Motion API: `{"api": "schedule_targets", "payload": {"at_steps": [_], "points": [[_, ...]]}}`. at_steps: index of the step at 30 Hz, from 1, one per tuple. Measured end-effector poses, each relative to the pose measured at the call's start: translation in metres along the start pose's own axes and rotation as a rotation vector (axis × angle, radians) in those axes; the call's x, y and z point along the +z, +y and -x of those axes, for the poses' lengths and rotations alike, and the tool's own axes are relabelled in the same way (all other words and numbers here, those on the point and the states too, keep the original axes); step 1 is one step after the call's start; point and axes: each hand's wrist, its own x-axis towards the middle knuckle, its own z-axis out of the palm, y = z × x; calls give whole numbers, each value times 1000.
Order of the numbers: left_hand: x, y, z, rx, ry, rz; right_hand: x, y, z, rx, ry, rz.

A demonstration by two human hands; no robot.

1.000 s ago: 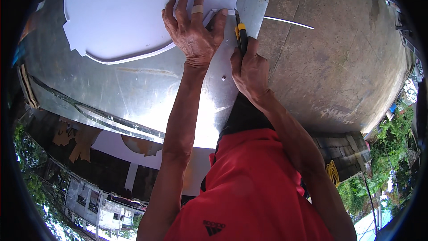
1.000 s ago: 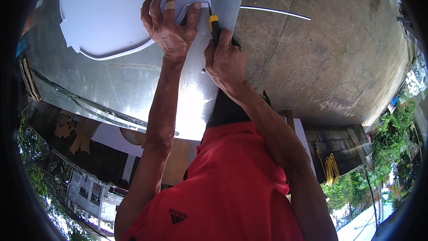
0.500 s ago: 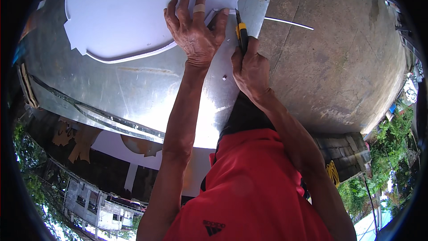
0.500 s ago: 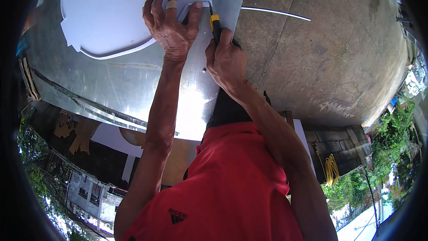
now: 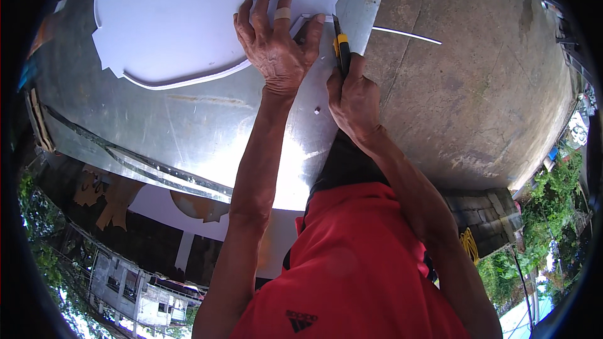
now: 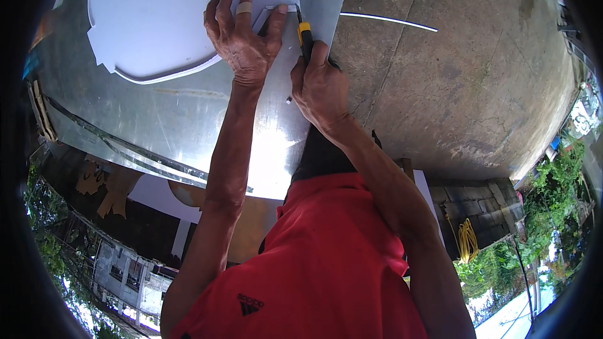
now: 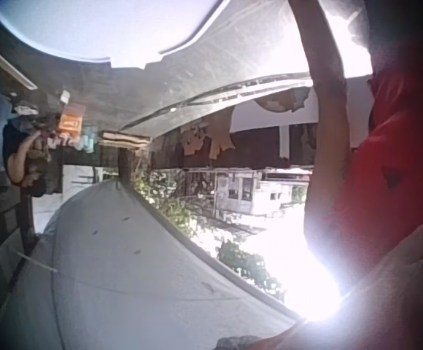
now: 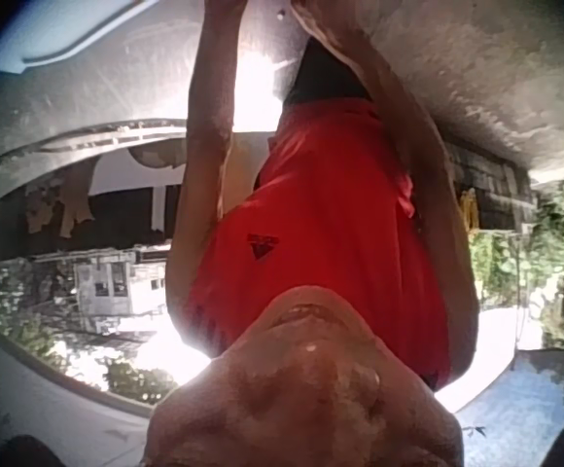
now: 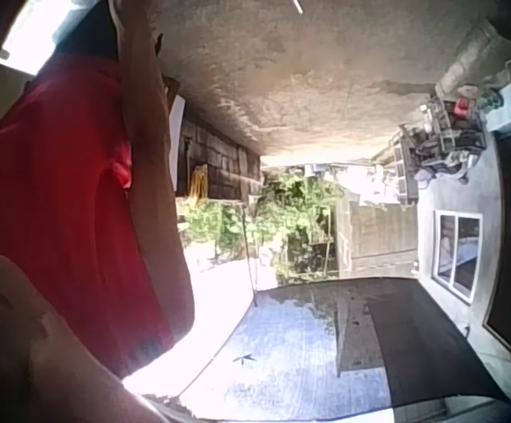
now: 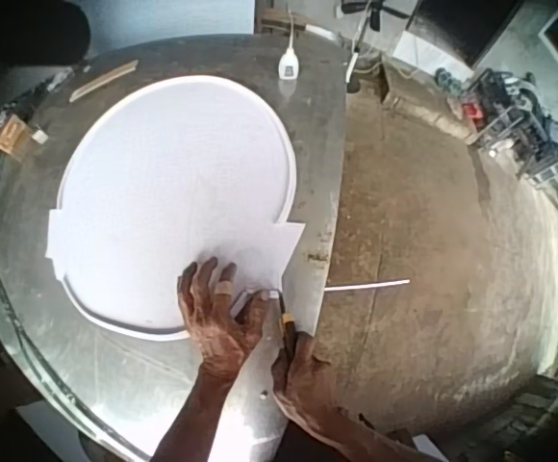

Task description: The person assembles an LED light fixture by cutting a white plastic strip to size with a utility knife, applying hot glue to the edges of a white circular panel, and attaching the strip along the perimeter. The person repeatedly measures, cuts, and glues sections of the strip to fit the panel's contour.

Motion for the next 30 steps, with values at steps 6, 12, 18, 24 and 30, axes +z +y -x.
{"api": "schedule_targets", "payload": {"at_steps": [6,12,18,24,30], "points": [[-1,3,-1,8,10,3,-1,-1,0,-37,14,31],[-2,3,-2,8,3,-7,-2,-3,0,-34,16,52],[0,1,-2,16,3,24,2,0,1,-45,34,23],[-3,4,-5,12,0,4,1,-3,0,-57,34,79],[-2,4,-5,8,-8,16,3,-5,0,-81,49,160]]}}
